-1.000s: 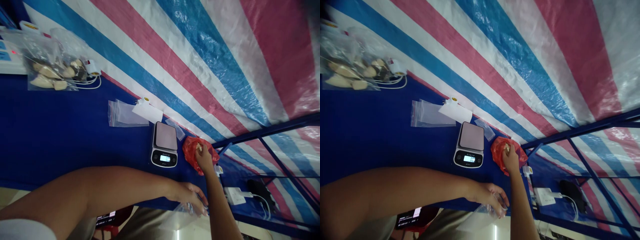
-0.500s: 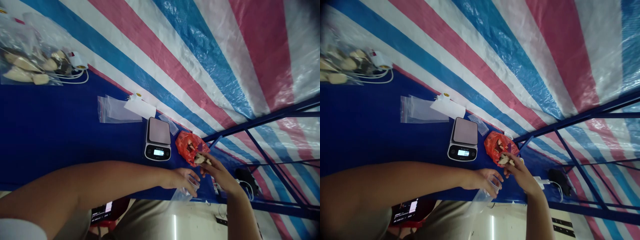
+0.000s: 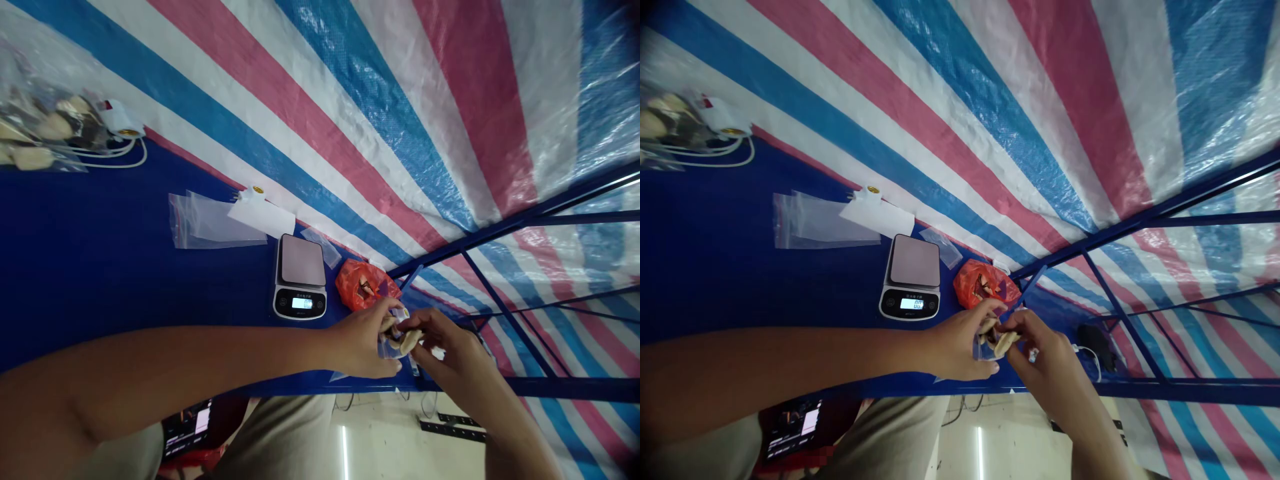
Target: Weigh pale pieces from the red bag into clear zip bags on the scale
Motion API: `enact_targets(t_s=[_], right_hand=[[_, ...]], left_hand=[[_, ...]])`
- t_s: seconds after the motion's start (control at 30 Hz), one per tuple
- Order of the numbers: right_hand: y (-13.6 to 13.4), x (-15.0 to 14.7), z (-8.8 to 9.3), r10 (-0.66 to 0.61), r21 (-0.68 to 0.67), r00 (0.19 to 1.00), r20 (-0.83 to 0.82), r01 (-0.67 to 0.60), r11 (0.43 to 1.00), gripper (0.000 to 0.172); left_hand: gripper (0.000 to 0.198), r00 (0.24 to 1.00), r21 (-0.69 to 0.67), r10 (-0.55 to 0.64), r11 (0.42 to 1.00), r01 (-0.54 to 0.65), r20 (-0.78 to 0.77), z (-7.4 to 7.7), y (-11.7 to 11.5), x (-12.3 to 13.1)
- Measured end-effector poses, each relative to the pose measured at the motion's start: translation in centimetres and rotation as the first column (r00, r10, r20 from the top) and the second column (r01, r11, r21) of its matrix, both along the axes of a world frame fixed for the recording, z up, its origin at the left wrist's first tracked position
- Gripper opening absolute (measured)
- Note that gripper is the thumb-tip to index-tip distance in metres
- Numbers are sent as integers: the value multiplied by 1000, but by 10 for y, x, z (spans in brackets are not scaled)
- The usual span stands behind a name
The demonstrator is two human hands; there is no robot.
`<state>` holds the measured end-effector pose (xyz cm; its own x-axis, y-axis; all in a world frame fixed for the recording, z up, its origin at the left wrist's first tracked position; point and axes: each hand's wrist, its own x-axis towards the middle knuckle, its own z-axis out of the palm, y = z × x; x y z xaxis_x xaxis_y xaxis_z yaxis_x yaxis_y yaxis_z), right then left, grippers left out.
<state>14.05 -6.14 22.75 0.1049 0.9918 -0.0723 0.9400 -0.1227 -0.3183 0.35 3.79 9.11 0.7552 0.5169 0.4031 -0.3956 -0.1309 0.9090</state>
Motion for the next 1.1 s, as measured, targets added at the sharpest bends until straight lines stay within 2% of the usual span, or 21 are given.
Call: enact_targets(t_s=[0.13, 0.27, 0.37, 0.47, 0.6, 0.73, 0.87, 0.97, 1.03, 1.1], right_hand=[[6, -10, 5, 66, -6, 991, 120, -66, 998, 20], [16, -20, 5, 113, 10, 980, 164, -116, 993, 24], [19, -24, 5, 92, -24, 983, 161, -90, 996, 27], [19, -25, 7, 83, -85, 987, 138, -71, 994, 33], [19, -24, 12, 139, -173, 987, 85, -122, 977, 30], [19, -28, 16, 178, -218, 983, 33, -167, 962, 29], [16, -33, 9, 191, -172, 982, -5, -189, 967, 22], [13, -35, 3, 171, -190, 985, -23, -172, 967, 22], [14, -37, 8, 110, -129, 992, -64, -118, 985, 28], [22, -38, 18, 42, 2, 987, -157, -43, 999, 27]], left_hand=[[91, 1000, 39, -21, 999, 22, -6, 6, 3, -3], [79, 995, 30, -102, 994, 101, 17, 5, 6, -4], [75, 986, -3, -164, 986, 164, 36, 1, 9, -2], [82, 960, -116, -274, 953, 279, 56, -2, 14, 1], [98, 870, -315, -485, 815, 486, 90, -1, 23, 0], [100, 763, -441, -635, 654, 614, 121, -3, 29, 0], [98, 697, -564, -680, 491, 664, 229, -7, 33, 3], [76, 627, -579, -698, 367, 728, 345, -9, 39, 3], [70, 575, -600, -707, 264, 755, 411, -14, 41, 2], [78, 564, -649, -718, 206, 732, 408, -22, 39, 2]])
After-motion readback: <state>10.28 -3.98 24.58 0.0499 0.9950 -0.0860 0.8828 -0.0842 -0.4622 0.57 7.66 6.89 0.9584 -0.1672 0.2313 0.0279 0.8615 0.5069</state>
